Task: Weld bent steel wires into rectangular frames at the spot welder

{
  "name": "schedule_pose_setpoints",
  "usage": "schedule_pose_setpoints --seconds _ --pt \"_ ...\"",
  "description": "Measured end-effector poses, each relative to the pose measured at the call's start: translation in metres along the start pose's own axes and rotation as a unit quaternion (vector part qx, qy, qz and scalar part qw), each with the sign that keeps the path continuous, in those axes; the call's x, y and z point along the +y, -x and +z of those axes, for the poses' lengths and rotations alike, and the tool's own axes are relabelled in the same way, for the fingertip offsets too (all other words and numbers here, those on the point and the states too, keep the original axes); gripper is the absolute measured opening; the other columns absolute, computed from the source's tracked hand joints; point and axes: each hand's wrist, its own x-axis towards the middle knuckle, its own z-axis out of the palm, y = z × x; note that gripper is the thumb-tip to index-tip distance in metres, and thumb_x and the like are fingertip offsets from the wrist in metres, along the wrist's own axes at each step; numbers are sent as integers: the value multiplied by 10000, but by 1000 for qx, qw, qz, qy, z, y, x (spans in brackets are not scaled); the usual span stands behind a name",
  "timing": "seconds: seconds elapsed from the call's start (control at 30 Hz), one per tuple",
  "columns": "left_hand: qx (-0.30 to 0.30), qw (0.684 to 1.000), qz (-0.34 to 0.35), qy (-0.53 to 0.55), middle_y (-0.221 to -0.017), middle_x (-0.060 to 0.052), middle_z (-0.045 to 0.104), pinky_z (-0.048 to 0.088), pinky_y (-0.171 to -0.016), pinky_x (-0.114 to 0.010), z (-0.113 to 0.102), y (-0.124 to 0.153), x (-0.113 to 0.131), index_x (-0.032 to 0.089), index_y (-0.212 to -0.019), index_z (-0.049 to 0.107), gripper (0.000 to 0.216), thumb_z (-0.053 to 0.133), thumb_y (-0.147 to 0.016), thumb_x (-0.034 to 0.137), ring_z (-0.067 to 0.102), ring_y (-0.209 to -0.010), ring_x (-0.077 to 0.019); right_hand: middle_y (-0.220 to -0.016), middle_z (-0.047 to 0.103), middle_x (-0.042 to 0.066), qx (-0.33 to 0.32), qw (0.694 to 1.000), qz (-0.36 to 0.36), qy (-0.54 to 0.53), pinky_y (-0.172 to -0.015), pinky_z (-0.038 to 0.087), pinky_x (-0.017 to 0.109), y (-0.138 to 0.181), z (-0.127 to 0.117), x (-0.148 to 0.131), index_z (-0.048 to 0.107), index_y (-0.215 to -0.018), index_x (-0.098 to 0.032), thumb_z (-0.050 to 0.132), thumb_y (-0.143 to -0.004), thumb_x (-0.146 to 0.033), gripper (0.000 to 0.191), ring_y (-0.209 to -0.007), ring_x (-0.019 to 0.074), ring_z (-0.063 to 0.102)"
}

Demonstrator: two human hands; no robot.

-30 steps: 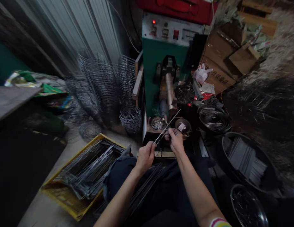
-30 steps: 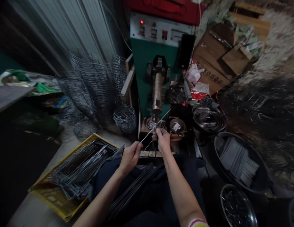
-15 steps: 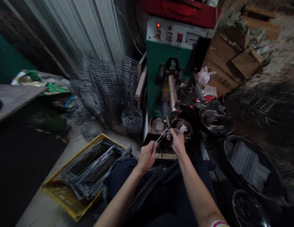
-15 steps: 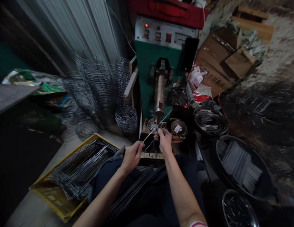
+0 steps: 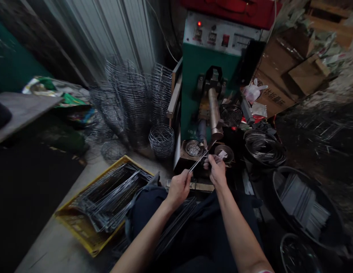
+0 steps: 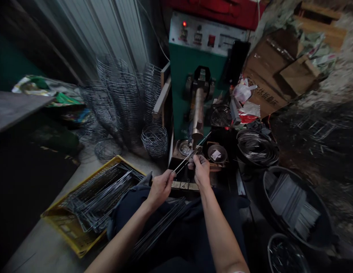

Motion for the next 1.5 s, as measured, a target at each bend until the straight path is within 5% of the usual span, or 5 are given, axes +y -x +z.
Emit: schedule_pose_setpoints --seconds 0.67,0.93,1.2,1.5 --pt "9 1000 -3 15 -671 -1 588 371 -590 -233 -1 -4 3 197 -845 561 251 378 -992 287 571 -591 -132 -584 586 -39 -14 999 30 -24 -416 419 173 -2 5 -2 598 -701 -168 806 -672 -427 333 -453 61 486" --pt "8 1000 3 24 -605 17 527 348 -564 -231 4 -17 2 197 -803 563 289 382 -984 331 512 -539 -123 -523 533 -47 -45 993 -14 111 -364 330 167 -10 -10 -11 577 -674 -174 723 -755 -511 376 -398 56 428" --pt "11 999 18 34 -601 13 512 336 -569 -243 9 -39 2 191 -777 563 319 374 -982 346 479 -535 -125 -510 499 -56 -46 988 -55 138 -407 325 181 -27 -17 -20 536 -613 -186 701 -766 -519 402 -426 63 411" --pt "-7 999 3 34 -580 36 493 332 -541 -220 4 -43 0 188 -796 590 304 399 -970 348 452 -516 -104 -505 497 -55 -72 987 -20 144 -385 278 179 -30 -19 -27 601 -662 -179 696 -768 -533 381 -406 58 381"
